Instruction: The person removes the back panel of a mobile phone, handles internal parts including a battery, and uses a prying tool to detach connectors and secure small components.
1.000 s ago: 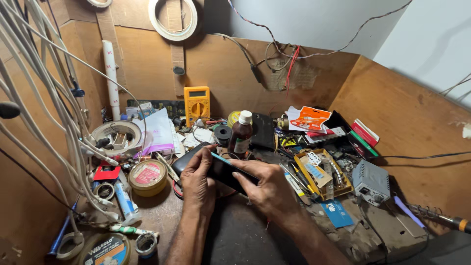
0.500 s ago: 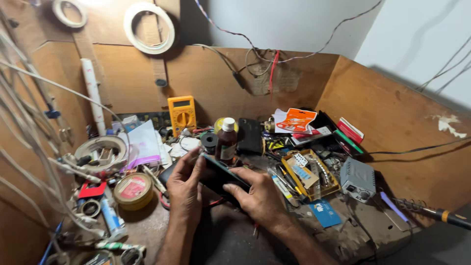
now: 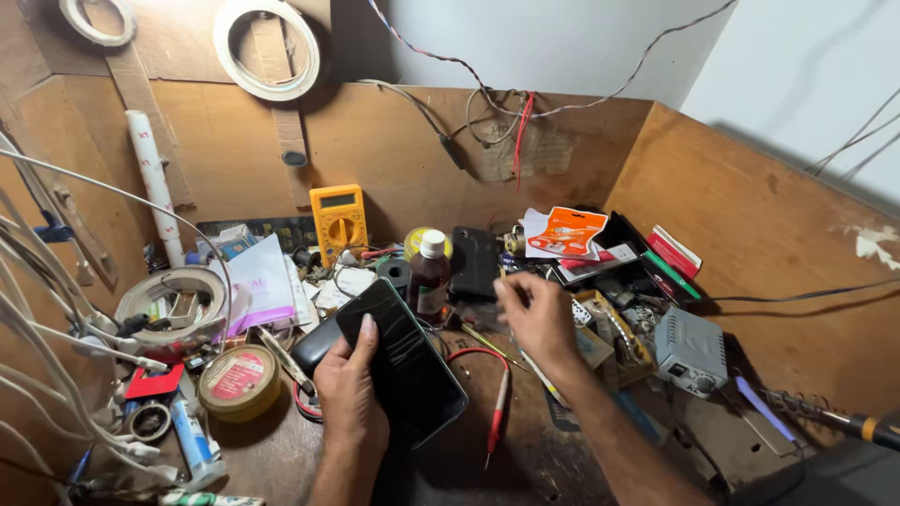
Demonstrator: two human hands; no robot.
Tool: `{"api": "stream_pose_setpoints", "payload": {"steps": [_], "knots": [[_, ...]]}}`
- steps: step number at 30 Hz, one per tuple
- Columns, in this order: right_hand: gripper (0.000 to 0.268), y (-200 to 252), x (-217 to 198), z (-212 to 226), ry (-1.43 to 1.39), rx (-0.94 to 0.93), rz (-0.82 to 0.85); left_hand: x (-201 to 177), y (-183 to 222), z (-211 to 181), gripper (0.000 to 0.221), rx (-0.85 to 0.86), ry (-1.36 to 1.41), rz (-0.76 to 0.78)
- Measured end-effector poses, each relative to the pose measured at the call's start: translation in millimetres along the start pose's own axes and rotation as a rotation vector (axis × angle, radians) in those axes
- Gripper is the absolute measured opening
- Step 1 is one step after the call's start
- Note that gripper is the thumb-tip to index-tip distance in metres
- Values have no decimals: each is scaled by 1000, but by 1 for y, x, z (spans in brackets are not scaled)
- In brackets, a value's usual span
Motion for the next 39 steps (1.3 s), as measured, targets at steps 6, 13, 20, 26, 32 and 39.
{"api": "stream_pose_setpoints", "payload": {"steps": [6, 13, 20, 26, 32, 39], "knots": [[41, -38, 37, -4, 354, -458, 24, 2, 2, 0, 27, 39, -55, -9], [70, -43, 57, -16, 582, -342, 144, -3, 1, 2, 24, 21, -43, -68], [51, -54, 40, -18, 478, 38, 192, -4, 0, 1, 23, 50, -30, -63], [57, -50, 17, -11, 364, -247, -83, -7, -1, 4, 23, 36, -53, -72], [33, -57, 12, -50, 119, 182, -111, -10, -2, 4, 23, 55, -70, -81], [22, -47, -14, -25, -471, 63, -185, 6, 6, -3, 27, -95, 3, 16]]}}
Point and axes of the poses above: each hand's wrist, its own y-axis away from the middle knuckle, its own x-axis out of the palm, z = x × y, the point moved 6 cm from there along -y, towards the middle knuckle, and after that the axes turned 2 degrees about -x, right-handed, at the moved point
